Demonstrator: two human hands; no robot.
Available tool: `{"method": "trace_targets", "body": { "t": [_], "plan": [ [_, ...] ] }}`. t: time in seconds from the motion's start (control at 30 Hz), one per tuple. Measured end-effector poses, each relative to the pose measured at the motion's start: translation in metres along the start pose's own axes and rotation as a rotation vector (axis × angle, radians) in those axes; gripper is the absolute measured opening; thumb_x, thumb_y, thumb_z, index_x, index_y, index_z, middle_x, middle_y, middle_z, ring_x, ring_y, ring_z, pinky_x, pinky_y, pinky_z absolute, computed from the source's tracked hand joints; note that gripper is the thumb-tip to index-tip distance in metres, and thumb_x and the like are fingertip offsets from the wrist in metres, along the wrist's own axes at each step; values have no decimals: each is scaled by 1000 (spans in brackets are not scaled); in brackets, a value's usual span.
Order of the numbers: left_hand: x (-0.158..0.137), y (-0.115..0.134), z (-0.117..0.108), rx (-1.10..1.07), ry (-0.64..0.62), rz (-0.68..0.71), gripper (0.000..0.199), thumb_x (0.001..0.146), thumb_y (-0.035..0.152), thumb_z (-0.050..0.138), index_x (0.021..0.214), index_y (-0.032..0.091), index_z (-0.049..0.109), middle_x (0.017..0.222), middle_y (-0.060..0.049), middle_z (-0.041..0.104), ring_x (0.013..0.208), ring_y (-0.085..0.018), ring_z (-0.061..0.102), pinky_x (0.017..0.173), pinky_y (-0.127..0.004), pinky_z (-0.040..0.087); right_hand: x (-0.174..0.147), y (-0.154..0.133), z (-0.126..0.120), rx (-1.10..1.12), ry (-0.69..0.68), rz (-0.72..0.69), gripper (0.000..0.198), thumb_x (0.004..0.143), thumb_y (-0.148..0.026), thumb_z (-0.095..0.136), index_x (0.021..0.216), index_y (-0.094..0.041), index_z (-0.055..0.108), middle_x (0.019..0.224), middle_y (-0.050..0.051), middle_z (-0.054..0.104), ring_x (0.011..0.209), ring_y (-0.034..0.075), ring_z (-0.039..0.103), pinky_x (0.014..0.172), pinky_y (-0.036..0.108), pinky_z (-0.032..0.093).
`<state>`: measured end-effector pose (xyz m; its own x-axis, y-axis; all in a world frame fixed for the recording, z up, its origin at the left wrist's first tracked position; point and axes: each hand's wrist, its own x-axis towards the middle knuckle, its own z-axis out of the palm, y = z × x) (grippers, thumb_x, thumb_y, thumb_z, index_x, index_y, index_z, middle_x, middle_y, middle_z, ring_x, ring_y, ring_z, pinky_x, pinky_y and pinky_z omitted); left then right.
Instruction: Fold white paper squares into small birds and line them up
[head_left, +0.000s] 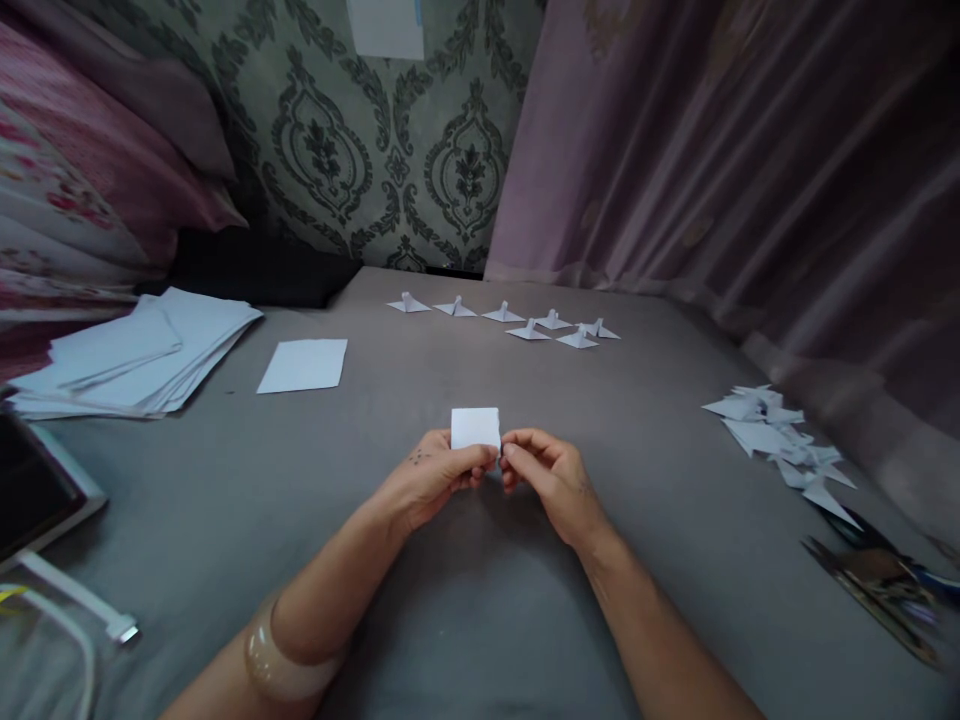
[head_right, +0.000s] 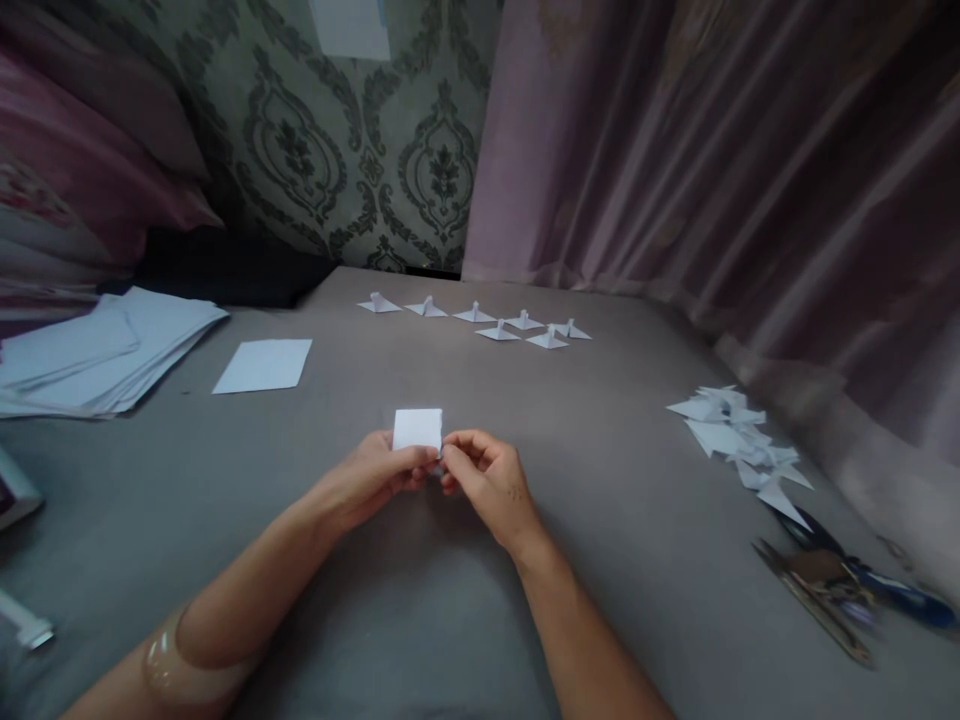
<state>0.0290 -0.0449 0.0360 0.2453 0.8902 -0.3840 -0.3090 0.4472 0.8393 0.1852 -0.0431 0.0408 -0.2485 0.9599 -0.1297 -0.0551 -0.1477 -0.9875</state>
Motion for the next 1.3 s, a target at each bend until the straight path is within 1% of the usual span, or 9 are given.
{"method": "trace_targets", "body": {
  "t": [0.17,0.3,0.63,0.77,0.83,0.97,1.1,1.2,1.3],
  "plan": [
    [1,-2,1,76,25,5,13,63,21,69,63,12,59,57,2,54,50,-6,47,51,-20,35,-1,-1,3,-97,43,29,18,74,-34,65,74,-16,62,60,-2,58,50,9,54,50,22,48],
    [2,-5,-1,96,30,7,13,63,22,68,64,13,59,57,2,54,50,-7,46,50,-20,35,-2,0,3,-177,47,13,15,74,-31,63,73,-17,61,57,-3,57,48,9,52,47,21,46],
    [3,-5,-2,112,61,1,14,62,23,68,64,13,58,57,2,54,49,-7,46,50,-19,35,-2,4,1,-252,33,-49,13,76,-30,62,76,-17,63,61,-2,59,52,9,53,50,22,46],
    [3,-4,-1,131,59,16,13,61,21,67,64,13,58,57,2,54,49,-7,45,49,-19,34,-2,3,1,-239,26,-28,15,76,-31,62,78,-17,64,61,-2,60,52,10,54,50,22,47],
    [2,-3,0,153,67,30,13,60,21,67,62,13,58,56,2,53,49,-7,44,48,-19,33,-2,3,0,-248,29,-21,15,75,-31,62,77,-17,63,60,-2,59,51,10,53,49,22,46],
    [1,-2,2,183,65,43,14,60,23,68,60,13,58,54,3,53,49,-7,44,47,-19,32,-1,6,-1,-308,44,-60,12,75,-29,60,74,-17,63,60,-2,57,50,9,49,48,21,43],
    [1,-1,2,161,54,30,15,61,24,68,63,13,59,56,2,54,50,-7,46,49,-20,35,-1,8,-1,-358,54,-85,11,75,-28,59,73,-18,62,60,-3,57,49,9,48,48,21,40],
    [1,-2,2,129,80,10,17,63,26,69,68,12,60,60,0,57,51,-8,48,51,-20,37,-2,7,-1,-392,47,-96,14,78,-30,57,75,-18,63,60,-2,59,50,10,50,49,21,40],
    [2,-3,1,134,101,4,17,63,25,69,68,11,60,59,0,57,50,-7,48,51,-19,37,-3,5,0,-447,41,-129,14,80,-30,56,77,-18,64,64,-1,61,56,11,54,54,21,42]
  ]
}}
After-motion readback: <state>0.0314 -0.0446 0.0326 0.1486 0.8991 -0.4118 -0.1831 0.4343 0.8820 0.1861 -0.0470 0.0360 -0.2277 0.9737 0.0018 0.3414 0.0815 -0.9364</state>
